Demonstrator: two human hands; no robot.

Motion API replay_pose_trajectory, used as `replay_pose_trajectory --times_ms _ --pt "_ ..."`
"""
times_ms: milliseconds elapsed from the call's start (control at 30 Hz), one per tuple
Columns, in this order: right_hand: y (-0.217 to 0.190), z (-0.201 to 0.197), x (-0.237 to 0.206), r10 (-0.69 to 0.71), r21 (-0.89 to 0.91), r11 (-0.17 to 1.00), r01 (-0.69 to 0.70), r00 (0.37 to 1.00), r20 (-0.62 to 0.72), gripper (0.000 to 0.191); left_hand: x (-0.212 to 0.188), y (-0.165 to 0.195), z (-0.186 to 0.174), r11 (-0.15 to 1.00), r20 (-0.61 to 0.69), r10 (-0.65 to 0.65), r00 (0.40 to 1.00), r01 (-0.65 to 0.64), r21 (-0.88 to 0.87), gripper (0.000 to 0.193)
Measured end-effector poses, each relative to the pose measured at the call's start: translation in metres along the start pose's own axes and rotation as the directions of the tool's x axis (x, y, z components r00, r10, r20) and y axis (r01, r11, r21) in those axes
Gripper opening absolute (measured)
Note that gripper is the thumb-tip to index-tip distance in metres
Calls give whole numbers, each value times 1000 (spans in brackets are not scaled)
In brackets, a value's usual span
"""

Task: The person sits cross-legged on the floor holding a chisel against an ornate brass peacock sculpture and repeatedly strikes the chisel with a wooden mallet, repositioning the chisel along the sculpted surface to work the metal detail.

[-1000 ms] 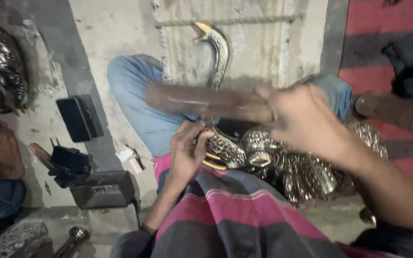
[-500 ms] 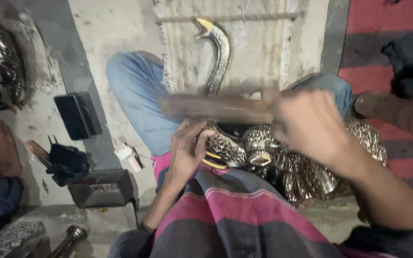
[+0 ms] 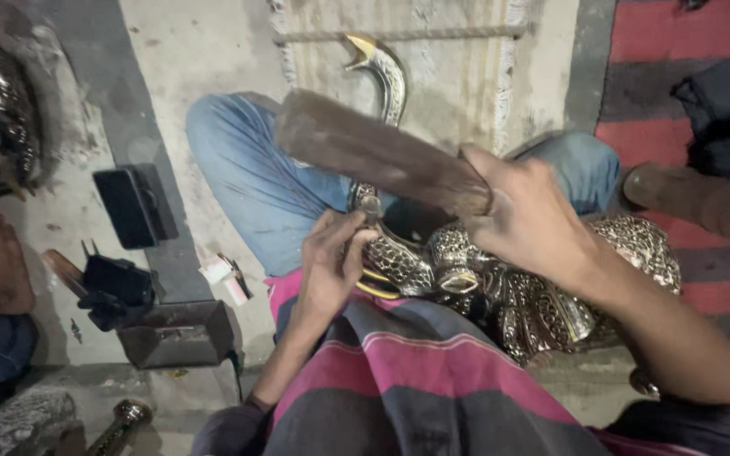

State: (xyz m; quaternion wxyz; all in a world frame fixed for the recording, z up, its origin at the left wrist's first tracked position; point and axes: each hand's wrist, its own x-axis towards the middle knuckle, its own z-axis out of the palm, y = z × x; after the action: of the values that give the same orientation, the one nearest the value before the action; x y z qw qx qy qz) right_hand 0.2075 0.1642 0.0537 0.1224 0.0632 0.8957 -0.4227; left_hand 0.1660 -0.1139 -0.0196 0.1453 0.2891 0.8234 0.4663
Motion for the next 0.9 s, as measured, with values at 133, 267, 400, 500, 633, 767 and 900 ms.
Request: replay_pose_trajectory --times_ms 133,267,400,500,633,767,900 --pt "6 -1 -2 -7 -300 953 34 996 90 39 -1 0 2 997 -30 -68 997 67 -29 22" --pt "5 -3 -2 -5 -264 964 24 997 73 42 -1 2 3 998 -40 -51 998 50 -27 19" --pt "3 -2 -2 -94 -487 863 133 990 103 51 0 2 2 993 0 -117 993 117 10 20" --pt "4 -4 -1 -8 -361 932 33 997 71 40 2 2 4 997 -67 58 996 -53 64 18" --pt "5 -6 0 -120 -372 923 94 992 -46 46 4 4 6 999 -88 -42 995 44 16 20" --pt "2 -1 4 -122 -54 992 118 989 -88 31 7 8 8 991 -103 -135 985 132 -35 24" --pt "1 -1 5 -31 -293 955 52 997 74 44 7 11 7 997 -94 -79 992 77 -29 18"
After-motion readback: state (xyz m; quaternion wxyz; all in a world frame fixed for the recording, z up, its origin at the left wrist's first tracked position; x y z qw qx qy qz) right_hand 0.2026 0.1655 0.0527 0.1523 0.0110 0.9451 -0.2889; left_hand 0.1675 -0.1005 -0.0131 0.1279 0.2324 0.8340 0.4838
